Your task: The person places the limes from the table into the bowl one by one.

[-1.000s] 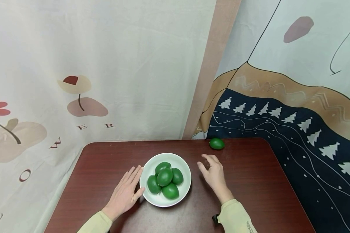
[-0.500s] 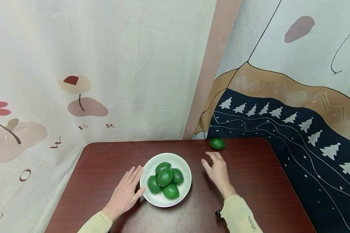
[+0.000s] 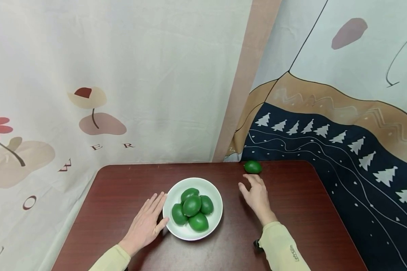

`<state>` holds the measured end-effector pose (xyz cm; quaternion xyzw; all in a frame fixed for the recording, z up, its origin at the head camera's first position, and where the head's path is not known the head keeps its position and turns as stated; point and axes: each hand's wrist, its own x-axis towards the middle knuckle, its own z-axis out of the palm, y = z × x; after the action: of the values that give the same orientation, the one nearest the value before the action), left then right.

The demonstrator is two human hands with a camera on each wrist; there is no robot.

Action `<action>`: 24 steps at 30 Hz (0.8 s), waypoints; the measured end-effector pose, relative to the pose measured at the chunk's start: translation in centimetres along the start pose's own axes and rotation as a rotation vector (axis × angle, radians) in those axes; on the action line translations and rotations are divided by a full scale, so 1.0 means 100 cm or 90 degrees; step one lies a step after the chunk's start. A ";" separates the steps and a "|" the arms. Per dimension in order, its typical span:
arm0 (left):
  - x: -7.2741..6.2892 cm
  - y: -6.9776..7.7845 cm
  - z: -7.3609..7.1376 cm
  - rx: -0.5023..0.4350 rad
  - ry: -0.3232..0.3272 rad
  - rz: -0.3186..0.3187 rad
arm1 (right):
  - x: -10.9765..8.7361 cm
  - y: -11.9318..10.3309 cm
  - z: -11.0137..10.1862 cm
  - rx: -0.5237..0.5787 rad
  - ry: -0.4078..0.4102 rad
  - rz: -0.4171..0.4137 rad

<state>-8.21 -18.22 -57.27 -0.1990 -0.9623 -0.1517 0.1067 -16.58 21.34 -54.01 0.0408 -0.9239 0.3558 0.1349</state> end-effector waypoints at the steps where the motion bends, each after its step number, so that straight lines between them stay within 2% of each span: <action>1: 0.000 0.000 0.000 0.000 -0.001 0.000 | 0.000 0.001 0.000 -0.002 0.001 0.001; 8: 0.000 -0.001 0.000 0.001 -0.011 -0.004 | 0.003 0.011 0.002 -0.003 0.003 0.014; 24: 0.000 0.000 0.000 0.001 -0.007 -0.003 | 0.015 0.021 -0.002 -0.028 -0.039 0.060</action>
<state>-8.19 -18.22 -57.26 -0.1971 -0.9635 -0.1498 0.1016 -18.36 23.08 -54.86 0.0056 -0.9360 0.3401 0.0903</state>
